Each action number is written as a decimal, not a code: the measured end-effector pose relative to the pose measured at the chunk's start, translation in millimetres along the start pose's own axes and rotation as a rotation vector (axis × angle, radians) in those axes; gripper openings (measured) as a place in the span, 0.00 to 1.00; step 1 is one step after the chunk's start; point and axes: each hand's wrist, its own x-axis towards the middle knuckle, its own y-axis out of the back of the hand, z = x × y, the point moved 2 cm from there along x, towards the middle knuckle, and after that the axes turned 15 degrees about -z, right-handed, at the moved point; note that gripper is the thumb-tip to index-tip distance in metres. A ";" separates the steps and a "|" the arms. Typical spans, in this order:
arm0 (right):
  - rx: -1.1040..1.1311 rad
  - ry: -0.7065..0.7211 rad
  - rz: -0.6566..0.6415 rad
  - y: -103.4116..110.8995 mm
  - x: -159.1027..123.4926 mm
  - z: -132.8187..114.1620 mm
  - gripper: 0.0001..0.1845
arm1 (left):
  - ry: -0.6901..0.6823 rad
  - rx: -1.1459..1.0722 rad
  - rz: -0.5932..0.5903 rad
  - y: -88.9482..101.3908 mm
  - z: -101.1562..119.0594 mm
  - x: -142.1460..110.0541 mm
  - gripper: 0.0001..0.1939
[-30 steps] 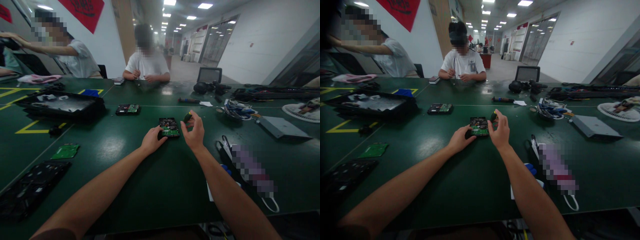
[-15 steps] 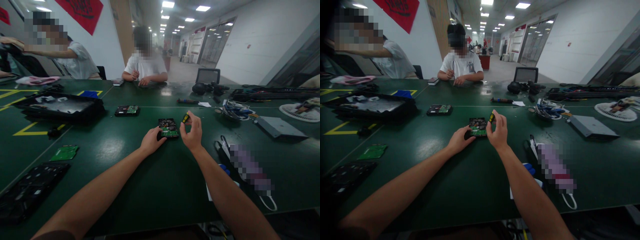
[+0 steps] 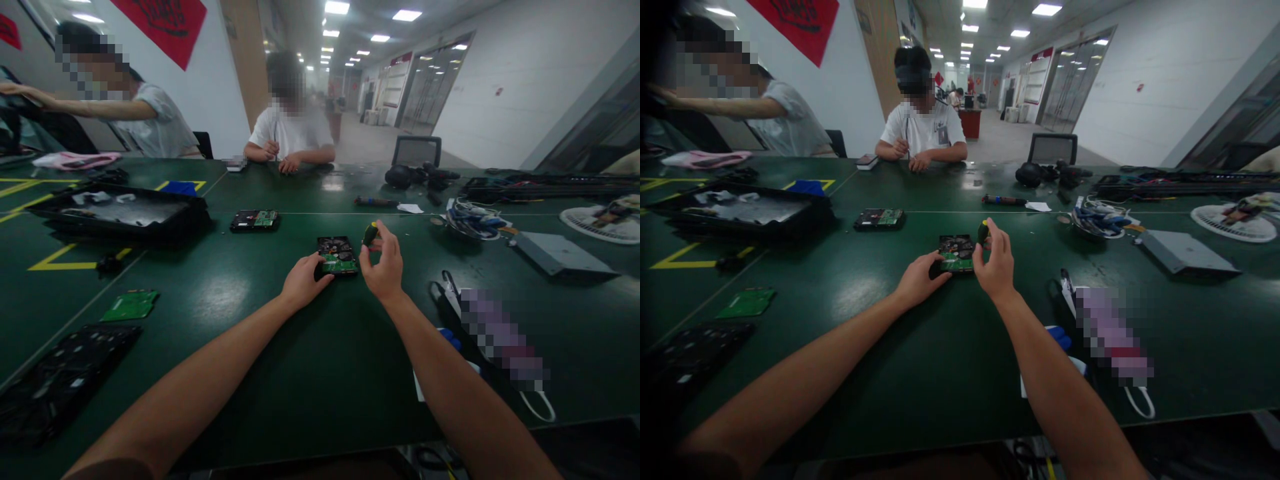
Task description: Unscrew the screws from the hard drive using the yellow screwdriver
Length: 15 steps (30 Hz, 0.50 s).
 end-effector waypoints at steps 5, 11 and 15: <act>-0.028 -0.022 0.019 0.5 0.0 2.2 0.38 | 0.009 0.004 0.000 -0.3 -1.4 0.6 0.20; -0.009 0.032 -0.016 1.0 1.1 0.1 0.39 | 0.014 0.000 -0.003 -0.3 -0.9 1.0 0.20; -0.022 0.006 0.003 2.5 0.9 0.0 0.39 | 0.020 -0.002 -0.015 0.7 -0.1 0.3 0.19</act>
